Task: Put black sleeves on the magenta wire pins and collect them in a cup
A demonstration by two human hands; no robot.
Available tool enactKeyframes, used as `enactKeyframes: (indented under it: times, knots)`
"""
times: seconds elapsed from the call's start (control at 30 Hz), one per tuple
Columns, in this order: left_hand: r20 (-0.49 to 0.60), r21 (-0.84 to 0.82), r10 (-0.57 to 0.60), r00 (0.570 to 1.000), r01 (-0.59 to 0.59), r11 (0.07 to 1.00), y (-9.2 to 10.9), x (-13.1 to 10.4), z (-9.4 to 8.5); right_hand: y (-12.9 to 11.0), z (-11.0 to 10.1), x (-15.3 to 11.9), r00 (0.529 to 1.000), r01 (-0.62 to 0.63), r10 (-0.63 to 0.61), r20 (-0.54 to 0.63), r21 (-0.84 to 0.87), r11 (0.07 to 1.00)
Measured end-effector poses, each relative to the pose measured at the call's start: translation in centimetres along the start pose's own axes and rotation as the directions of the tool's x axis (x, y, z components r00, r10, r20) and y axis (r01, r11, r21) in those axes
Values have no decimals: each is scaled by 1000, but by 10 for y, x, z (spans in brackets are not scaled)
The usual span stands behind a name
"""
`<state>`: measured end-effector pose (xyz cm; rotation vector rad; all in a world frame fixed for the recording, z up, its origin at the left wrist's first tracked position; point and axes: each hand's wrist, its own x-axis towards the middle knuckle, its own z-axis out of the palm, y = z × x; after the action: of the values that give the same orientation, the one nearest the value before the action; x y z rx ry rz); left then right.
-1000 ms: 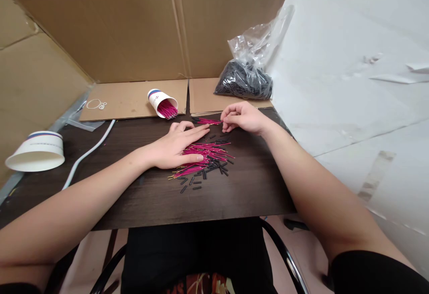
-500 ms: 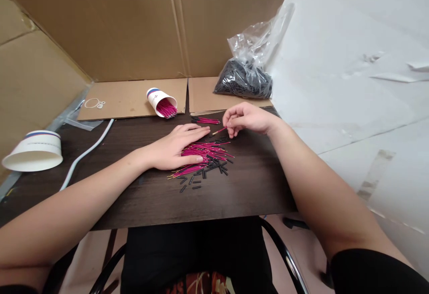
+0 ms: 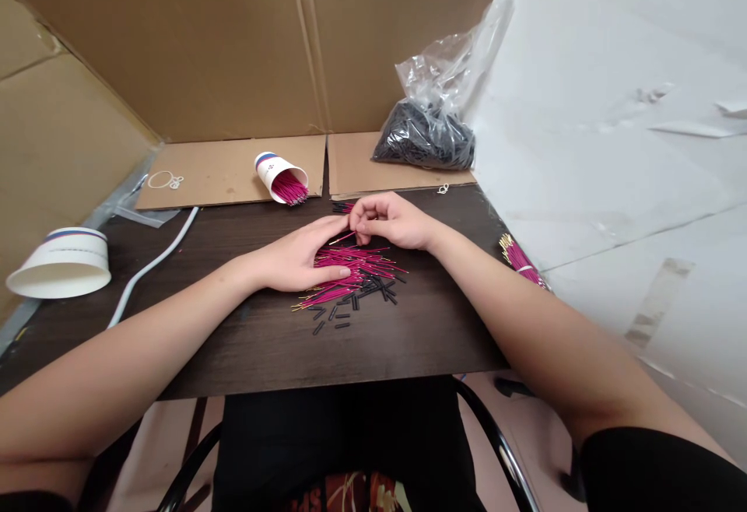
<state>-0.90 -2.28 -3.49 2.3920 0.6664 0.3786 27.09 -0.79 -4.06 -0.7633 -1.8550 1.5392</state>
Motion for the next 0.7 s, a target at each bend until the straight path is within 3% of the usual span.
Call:
enactKeyframes:
  times: [0.17, 0.37, 0.7]
  knots:
    - [-77, -50, -30, 997, 27, 998, -3, -1, -2, 3, -4, -3, 997, 50, -46, -61, 62, 997]
    - [-176, -152, -39, 984, 12, 988, -6, -2, 0, 8, -15, -6, 969, 51, -16, -247, 136, 989]
    - [-260, -227, -131, 957, 71, 971, -2, 2, 6, 11, -14, -1, 972, -71, 79, -223, 43, 997]
